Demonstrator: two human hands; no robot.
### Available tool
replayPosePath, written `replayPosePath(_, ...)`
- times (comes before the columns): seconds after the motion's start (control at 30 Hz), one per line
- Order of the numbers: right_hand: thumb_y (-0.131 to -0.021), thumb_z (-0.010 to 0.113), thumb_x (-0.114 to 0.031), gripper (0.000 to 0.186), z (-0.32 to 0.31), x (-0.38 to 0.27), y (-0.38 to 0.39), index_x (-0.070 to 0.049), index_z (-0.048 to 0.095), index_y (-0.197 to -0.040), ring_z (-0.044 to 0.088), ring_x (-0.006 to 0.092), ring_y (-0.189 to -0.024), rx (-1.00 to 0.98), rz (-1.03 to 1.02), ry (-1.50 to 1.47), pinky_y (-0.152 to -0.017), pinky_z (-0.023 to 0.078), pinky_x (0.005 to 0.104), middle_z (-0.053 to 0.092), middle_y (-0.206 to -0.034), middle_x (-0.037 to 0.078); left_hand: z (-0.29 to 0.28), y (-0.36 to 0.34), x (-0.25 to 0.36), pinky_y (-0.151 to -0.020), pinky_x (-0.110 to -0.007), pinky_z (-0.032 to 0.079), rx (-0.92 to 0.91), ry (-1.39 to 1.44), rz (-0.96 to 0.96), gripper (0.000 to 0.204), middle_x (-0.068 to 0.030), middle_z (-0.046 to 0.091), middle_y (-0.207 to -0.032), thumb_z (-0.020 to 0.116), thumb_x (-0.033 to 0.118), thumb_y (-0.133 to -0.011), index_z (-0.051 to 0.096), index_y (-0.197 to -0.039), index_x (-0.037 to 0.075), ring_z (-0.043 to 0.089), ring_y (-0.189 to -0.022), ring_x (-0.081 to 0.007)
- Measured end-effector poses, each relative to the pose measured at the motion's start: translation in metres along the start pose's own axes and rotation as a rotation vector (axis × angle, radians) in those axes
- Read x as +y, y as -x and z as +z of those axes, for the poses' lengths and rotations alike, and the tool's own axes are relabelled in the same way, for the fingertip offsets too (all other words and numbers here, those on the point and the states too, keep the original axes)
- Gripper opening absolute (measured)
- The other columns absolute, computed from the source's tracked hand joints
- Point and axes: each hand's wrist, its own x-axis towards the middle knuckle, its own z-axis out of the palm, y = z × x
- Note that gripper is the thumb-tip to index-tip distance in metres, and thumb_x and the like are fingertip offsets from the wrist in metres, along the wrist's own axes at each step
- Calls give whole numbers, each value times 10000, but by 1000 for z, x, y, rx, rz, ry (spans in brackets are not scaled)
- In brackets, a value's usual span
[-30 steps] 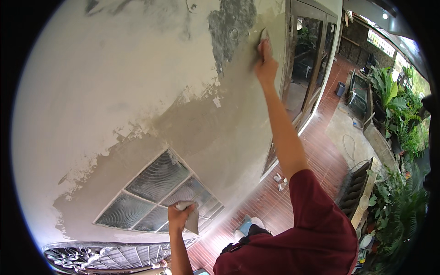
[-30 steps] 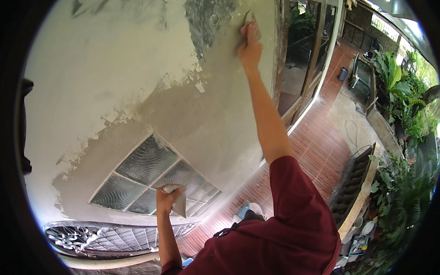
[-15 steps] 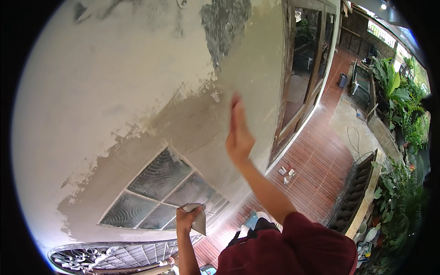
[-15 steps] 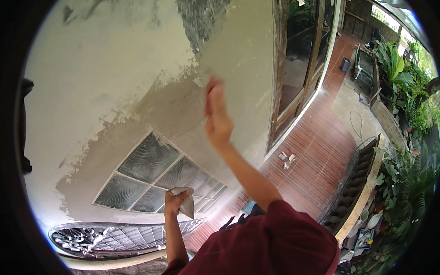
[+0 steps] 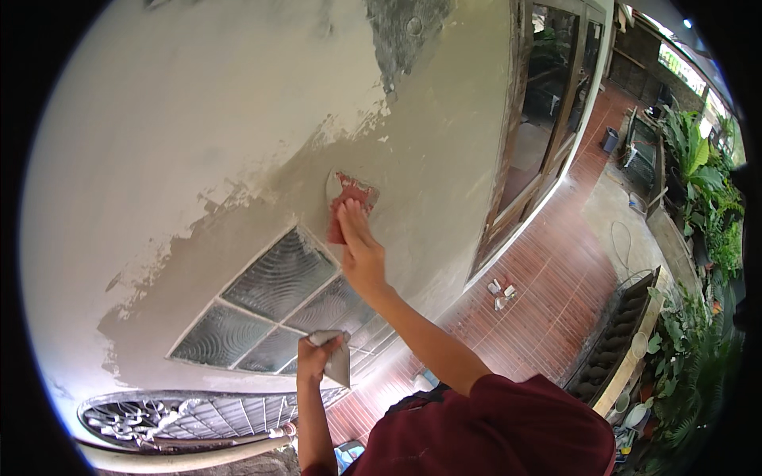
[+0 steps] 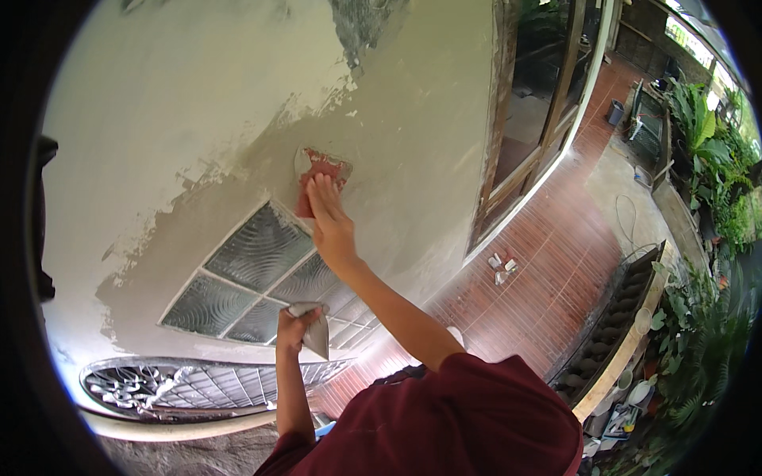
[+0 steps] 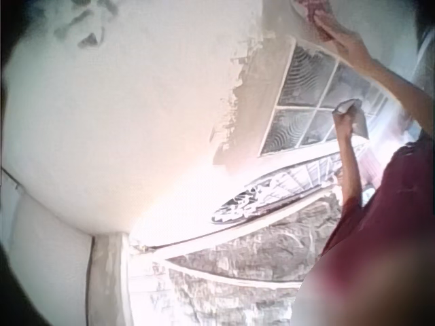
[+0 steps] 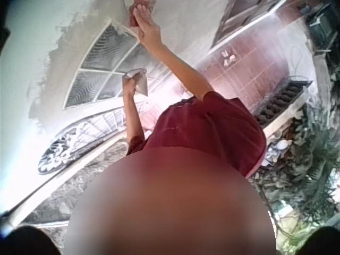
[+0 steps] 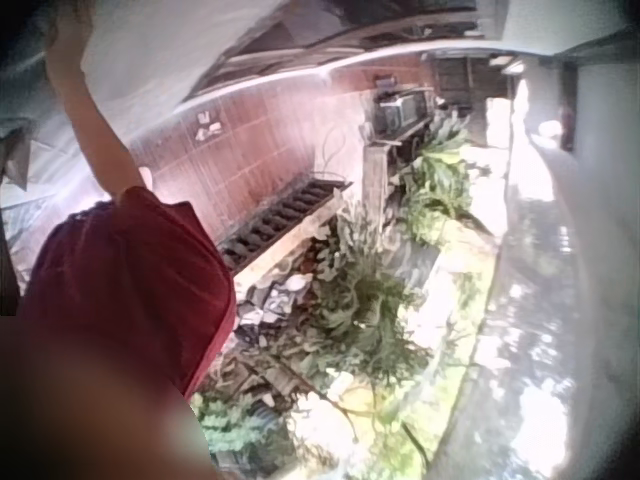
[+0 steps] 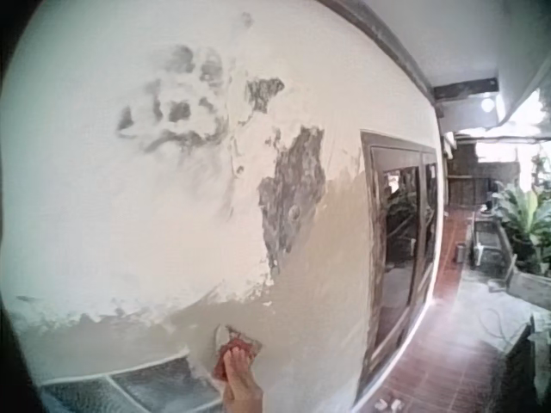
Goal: The person applies plaster to a wall using a trowel and a bag of plaster. They repeatedly scoop plaster from the bag onto the trowel and spread it onto the wall surface, smoothing the material with the trowel.
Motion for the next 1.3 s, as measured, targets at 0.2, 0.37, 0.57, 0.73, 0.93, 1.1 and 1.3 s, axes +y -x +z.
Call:
replayPosePath(0.2,-792,443,100,460,-92,-22,49,22,587,-1223,666,254,-970,15,490,-200,-876,514,311,628,-1224,162,21,15,60,-694,-274,507,19,-23,255,129,-65,702,-839,742,11,-776,707,-897,-17,647,-759,-140)
replayPosePath(0.37,-752,497,126,300,-133,-1,60,27,599,-1016,630,199,-767,-151,1297,-1007,-759,520,290,646,-960,114,37,30,104,-674,-233,476,16,-180,342,172,-43,700,-820,768,43,-758,722,-921,11,611,-730,-96)
replayPosePath(0.57,-741,520,136,265,-149,-20,70,18,586,-970,607,187,-708,-307,1529,-1079,-745,520,299,631,-870,97,45,38,121,-653,-232,481,-64,-328,408,179,-51,704,-794,781,27,-741,736,-914,13,610,-708,-92)
replayPosePath(0.73,-735,531,137,233,-151,-30,71,9,579,-923,560,162,-634,-352,1522,-1086,-705,509,298,590,-764,73,40,37,110,-649,-232,480,-78,-429,420,173,-52,708,-772,779,3,-728,738,-896,8,604,-697,-85)
replayPosePath(0.93,-737,529,142,220,-152,-26,80,19,570,-915,563,162,-641,-361,1526,-1097,-655,489,294,589,-767,83,34,33,96,-644,-265,485,-25,-604,483,203,-75,714,-764,783,30,-695,745,-893,50,635,-680,-127)
replayPosePath(1.1,-756,524,137,232,-151,-1,83,7,573,-942,575,161,-679,-230,1548,-1162,-655,482,280,602,-811,78,38,35,82,-656,-357,512,208,-1069,528,185,-120,707,-805,780,169,-714,753,-897,149,673,-723,-286)
replayPosePath(1.3,-831,500,87,326,-134,38,33,7,578,-1138,582,107,-852,228,912,-988,-730,471,252,626,-1014,64,17,34,69,-672,-368,518,263,-889,333,197,-131,709,-803,786,186,-713,751,-899,130,683,-735,-298)
